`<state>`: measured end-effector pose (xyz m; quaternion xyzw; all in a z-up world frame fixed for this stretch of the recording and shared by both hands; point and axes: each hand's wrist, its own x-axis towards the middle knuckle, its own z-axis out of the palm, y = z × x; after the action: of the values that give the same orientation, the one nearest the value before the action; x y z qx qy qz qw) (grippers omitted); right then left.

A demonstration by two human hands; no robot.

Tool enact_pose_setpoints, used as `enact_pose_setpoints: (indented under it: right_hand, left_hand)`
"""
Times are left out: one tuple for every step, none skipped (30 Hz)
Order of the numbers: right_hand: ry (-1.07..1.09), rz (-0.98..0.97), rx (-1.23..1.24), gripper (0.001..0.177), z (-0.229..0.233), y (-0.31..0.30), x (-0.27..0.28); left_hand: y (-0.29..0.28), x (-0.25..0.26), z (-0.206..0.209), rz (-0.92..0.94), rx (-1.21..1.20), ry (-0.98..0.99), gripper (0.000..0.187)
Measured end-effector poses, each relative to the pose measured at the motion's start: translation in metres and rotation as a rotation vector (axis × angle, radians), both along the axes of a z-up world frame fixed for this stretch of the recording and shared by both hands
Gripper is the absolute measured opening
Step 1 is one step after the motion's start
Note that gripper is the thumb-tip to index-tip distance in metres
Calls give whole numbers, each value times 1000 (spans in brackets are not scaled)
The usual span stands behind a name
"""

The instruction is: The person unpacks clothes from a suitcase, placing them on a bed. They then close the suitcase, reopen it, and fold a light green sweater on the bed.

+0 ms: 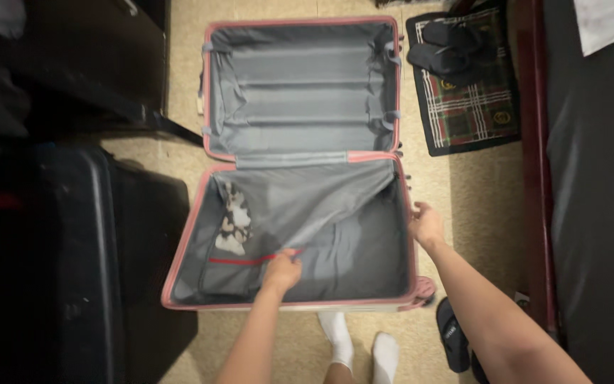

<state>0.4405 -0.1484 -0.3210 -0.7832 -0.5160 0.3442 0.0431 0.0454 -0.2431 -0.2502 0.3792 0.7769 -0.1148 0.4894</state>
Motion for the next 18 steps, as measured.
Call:
enact_pose_setpoints:
  right_hand:
    - [6, 36, 80, 60, 1, 4, 8]
    - [13, 73, 160, 61, 4, 9, 16]
    - [0, 107, 111, 57, 8, 19, 24]
    - [-14, 140, 61, 53, 15, 30, 33]
    - [-31, 177, 40, 51, 21, 41, 38]
    - [-49, 213, 19, 50, 29, 51, 40]
    - [-65, 249, -2, 48, 36, 55, 40]
    - [-76, 261, -26, 48, 42, 55, 38]
    - [-86, 271, -45, 47, 47, 55, 33]
    - [-96, 281, -64, 46, 51, 52, 30]
    - [-95, 352, -65, 46, 54, 48, 27]
    - [-94, 424, -66, 47, 55, 41, 22]
    - [-91, 493, -67, 47, 55, 33, 19]
    - [-76, 521, -68, 46, 55, 23, 16]
    - [-61, 547, -62, 46, 54, 15, 12]
    - [-46, 574, -57, 45, 53, 10, 8]
    - [-47, 563, -91, 46, 53, 4, 6]
    - [-48, 551, -125, 47, 52, -3, 4]
  left_hand:
    - [-11, 0, -5, -5, -37, 21, 52]
    - [-22, 0, -9, 4, -5, 19, 52]
    - [-29, 2, -12, 16, 33, 16, 52]
    - [-38, 8, -15, 29, 71, 13, 52]
    - [-45, 12, -16, 59, 77, 8, 53]
    - [-51, 15, -15, 89, 83, 2, 53]
    - [-58, 17, -14, 119, 90, -2, 53]
    - [-64, 21, -12, 122, 95, -1, 53]
    - [-68, 24, -9, 123, 104, 1, 53]
    - [-73, 27, -5, 124, 113, 3, 53]
    - [-77, 30, -2, 138, 101, 11, 53]
    - [-81, 32, 1, 151, 90, 18, 53]
    - [-86, 33, 3, 163, 78, 27, 53]
    - [-92, 35, 6, 164, 82, 28, 53]
    - [-96, 34, 7, 165, 92, 30, 53]
    - [-99, 32, 7, 165, 103, 32, 53]
    - [-102, 32, 6, 161, 114, 39, 54]
    - [-105, 31, 3, 158, 125, 46, 54]
